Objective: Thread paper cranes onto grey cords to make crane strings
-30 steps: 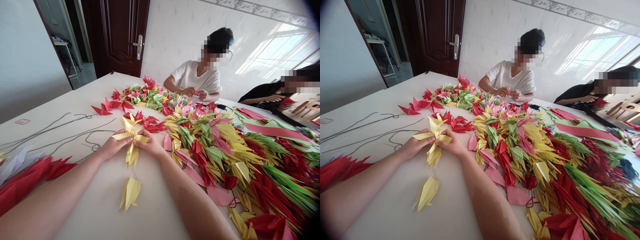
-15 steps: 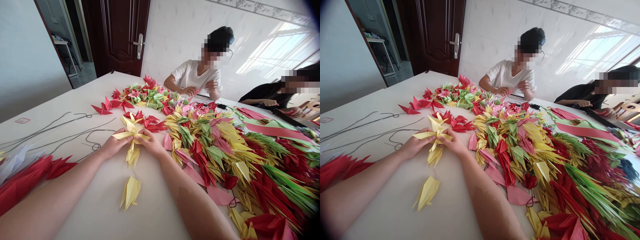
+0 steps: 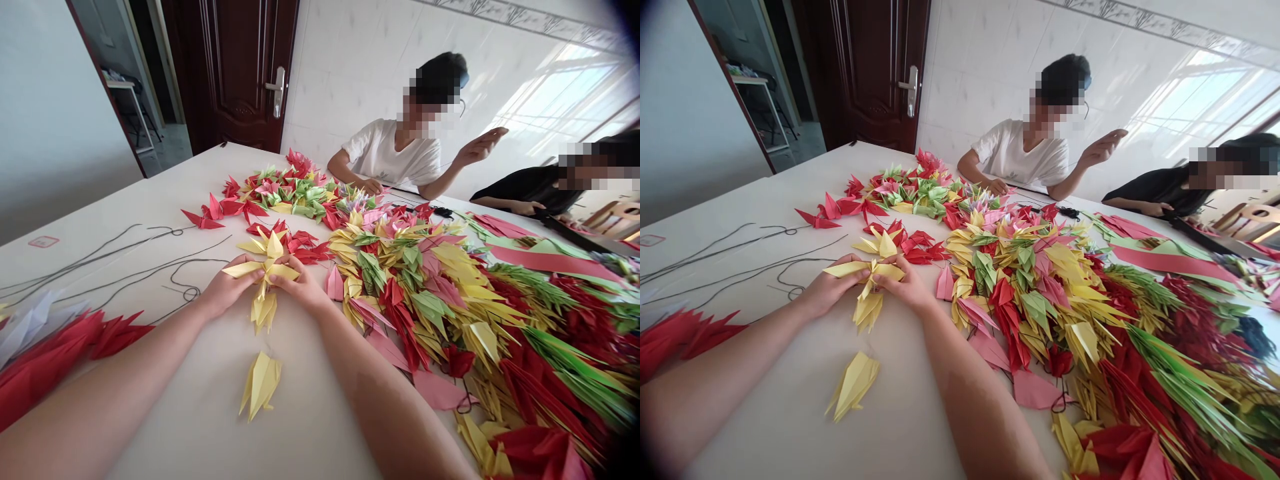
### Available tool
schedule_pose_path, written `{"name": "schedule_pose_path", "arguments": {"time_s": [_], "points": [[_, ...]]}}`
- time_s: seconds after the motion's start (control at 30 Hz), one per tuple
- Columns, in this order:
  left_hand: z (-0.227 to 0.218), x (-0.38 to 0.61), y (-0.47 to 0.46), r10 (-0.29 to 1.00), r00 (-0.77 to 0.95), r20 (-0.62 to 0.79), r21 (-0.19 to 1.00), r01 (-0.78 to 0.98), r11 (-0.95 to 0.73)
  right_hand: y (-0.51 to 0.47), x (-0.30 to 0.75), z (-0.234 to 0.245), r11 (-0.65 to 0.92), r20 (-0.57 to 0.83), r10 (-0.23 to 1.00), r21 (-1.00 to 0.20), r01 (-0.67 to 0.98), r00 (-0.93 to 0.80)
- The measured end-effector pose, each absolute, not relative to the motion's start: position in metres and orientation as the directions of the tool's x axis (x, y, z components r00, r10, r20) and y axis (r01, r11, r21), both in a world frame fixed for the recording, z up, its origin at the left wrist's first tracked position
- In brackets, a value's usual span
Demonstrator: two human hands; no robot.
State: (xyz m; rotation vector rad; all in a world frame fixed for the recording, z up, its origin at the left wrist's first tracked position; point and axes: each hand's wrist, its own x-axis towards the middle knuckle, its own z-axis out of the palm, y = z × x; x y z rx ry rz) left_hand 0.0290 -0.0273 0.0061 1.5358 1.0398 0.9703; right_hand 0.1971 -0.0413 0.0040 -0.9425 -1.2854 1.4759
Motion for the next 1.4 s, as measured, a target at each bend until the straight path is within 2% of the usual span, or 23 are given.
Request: {"name": "schedule_pose_path", "arguments": {"time_s": [0.17,0.37,0.7,0.93,1.13,1.4], "points": [[0.007,0.028,-0.027,0.922,0.383,0.052,0.979,0.160,-0.122,-0.042,0.198,0.004,-0.042,-0.011,0.964,-0.993,-0.111,-0.264],[0.005,0.027,-0.026,0.906,0.416,0.075,0.959,0.221,-0.181,-0.040,0.201,0.000,0.024,0.038,0.957,-0.998,-0.053,-0.286],[0.007,0.028,-0.027,0.897,0.428,0.107,0.931,0.274,-0.242,-0.037,0.201,-0.005,0.087,0.066,0.971,-0.993,0.084,-0.228],[0.011,0.028,-0.029,0.894,0.431,0.120,0.924,0.280,-0.259,-0.038,0.201,-0.002,0.082,0.061,0.972,-0.993,0.082,-0.229],[0.010,0.028,-0.029,0.895,0.434,0.106,0.935,0.263,-0.238,-0.037,0.200,-0.002,0.086,0.083,0.967,-0.996,0.002,-0.243],[0.009,0.028,-0.027,0.909,0.413,0.050,0.977,0.167,-0.130,-0.036,0.200,-0.006,0.055,0.078,0.960,-0.994,-0.089,-0.268]]}}
